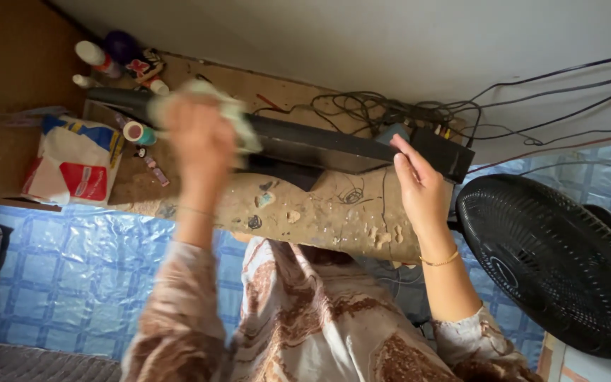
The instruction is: The person wipes the screen and stand of a small television with a cloth. They move the TV slightly to clean behind it and continue wiping the front and sides of the screen and stand.
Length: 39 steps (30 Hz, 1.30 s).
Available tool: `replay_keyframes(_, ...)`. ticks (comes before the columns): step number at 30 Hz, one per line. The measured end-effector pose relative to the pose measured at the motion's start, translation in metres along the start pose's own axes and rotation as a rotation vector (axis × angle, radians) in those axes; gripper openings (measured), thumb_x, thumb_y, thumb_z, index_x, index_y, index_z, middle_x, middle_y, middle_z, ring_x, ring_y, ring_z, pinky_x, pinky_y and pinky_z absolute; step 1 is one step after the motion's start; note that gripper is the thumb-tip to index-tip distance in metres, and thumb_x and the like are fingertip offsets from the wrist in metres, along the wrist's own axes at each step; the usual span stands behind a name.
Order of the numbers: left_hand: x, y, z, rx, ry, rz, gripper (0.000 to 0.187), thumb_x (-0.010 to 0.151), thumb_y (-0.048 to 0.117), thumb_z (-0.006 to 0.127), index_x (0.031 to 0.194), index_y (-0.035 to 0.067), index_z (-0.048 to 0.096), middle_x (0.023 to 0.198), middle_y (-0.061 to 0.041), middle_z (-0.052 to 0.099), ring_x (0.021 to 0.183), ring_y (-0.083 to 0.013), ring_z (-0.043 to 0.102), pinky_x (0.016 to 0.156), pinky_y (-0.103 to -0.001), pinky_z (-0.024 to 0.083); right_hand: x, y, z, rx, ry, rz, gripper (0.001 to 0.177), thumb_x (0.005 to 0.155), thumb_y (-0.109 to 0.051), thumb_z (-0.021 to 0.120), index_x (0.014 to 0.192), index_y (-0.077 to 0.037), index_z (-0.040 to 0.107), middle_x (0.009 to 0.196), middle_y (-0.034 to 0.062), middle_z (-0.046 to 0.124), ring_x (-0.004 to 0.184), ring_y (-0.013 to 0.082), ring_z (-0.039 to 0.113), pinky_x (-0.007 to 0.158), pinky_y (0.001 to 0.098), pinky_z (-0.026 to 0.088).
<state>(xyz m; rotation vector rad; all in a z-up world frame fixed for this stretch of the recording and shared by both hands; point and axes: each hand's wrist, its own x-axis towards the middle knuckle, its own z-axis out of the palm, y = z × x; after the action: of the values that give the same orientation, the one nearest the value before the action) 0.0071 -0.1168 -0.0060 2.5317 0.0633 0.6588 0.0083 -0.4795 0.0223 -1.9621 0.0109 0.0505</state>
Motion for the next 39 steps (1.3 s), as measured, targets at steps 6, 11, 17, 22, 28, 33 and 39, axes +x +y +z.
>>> replay_keyframes(6, 0.016, -0.042, -0.016, 0.202, 0.214, 0.021, 0.017, 0.104, 0.008, 0.057, 0.118, 0.002, 0.066, 0.132, -0.02, 0.063, 0.141, -0.0416, 0.045, 0.122, -0.055, 0.026, 0.0, -0.002, -0.003, -0.024, 0.002, 0.083, 0.037, 0.105, -0.023, 0.061, 0.14, -0.011, 0.065, 0.127, 0.0012, 0.075, 0.087, 0.003, 0.055, 0.08, 0.0184, 0.045)
replay_keyframes(11, -0.006, 0.071, 0.049, 0.157, 0.032, 0.073, 0.013, 0.09, 0.015, 0.061, 0.098, 0.005, 0.064, 0.108, -0.018, 0.064, 0.119, -0.0382, 0.055, 0.115, -0.058, 0.03, 0.001, 0.012, -0.003, 0.044, -0.018, -0.01, 0.035, 0.109, -0.023, 0.058, 0.14, -0.01, 0.064, 0.131, 0.0028, 0.072, 0.102, 0.0002, 0.06, 0.092, 0.0172, 0.046)
replay_keyframes(17, -0.035, 0.212, 0.081, -0.035, -0.015, 0.291, 0.031, 0.088, 0.017, 0.061, 0.118, 0.006, 0.062, 0.126, -0.017, 0.062, 0.125, -0.038, 0.052, 0.116, -0.052, 0.033, 0.005, 0.043, -0.008, 0.049, -0.011, 0.19, 0.04, 0.112, -0.029, 0.053, 0.147, -0.012, 0.066, 0.089, -0.0051, 0.059, 0.077, 0.0031, 0.043, 0.069, 0.0204, 0.036)
replay_keyframes(22, -0.025, 0.16, 0.065, -0.046, -0.29, 0.231, 0.029, 0.091, 0.019, 0.067, 0.116, 0.005, 0.062, 0.125, -0.014, 0.063, 0.115, -0.0357, 0.055, 0.106, -0.051, 0.037, -0.001, 0.029, -0.01, 0.15, -0.033, 0.237, 0.042, 0.109, -0.036, 0.052, 0.14, -0.013, 0.067, 0.068, -0.0143, 0.028, 0.06, 0.0017, 0.02, 0.053, 0.0226, 0.018)
replay_keyframes(28, 0.002, 0.002, 0.0, -0.004, 0.064, -0.02, 0.019, 0.1, 0.012, 0.053, 0.111, 0.003, 0.064, 0.118, -0.019, 0.061, 0.126, -0.0379, 0.051, 0.122, -0.055, 0.029, 0.002, 0.006, -0.011, 0.127, -0.074, 0.221, 0.042, 0.107, -0.038, 0.053, 0.138, -0.014, 0.067, 0.067, -0.0131, 0.028, 0.058, 0.0018, 0.022, 0.052, 0.0224, 0.019)
replay_keyframes(33, 0.019, -0.049, -0.009, 0.229, 0.239, -0.043, 0.012, 0.105, 0.009, 0.055, 0.11, 0.001, 0.063, 0.129, -0.019, 0.062, 0.14, -0.0435, 0.044, 0.122, -0.057, 0.025, 0.004, 0.016, -0.013, 0.116, -0.085, 0.163, 0.043, 0.108, -0.039, 0.054, 0.139, -0.014, 0.069, 0.072, -0.0112, 0.033, 0.065, 0.0024, 0.031, 0.072, 0.0196, 0.038)
replay_keyframes(39, -0.004, 0.066, 0.041, 0.079, 0.125, -0.001, 0.012, 0.092, 0.011, 0.062, 0.102, 0.006, 0.065, 0.105, -0.016, 0.062, 0.111, -0.037, 0.055, 0.11, -0.056, 0.033, 0.006, 0.033, -0.014, 0.157, -0.107, 0.157, 0.043, 0.107, -0.038, 0.054, 0.138, -0.013, 0.067, 0.102, -0.0061, 0.066, 0.092, 0.0026, 0.053, 0.093, 0.0238, 0.048)
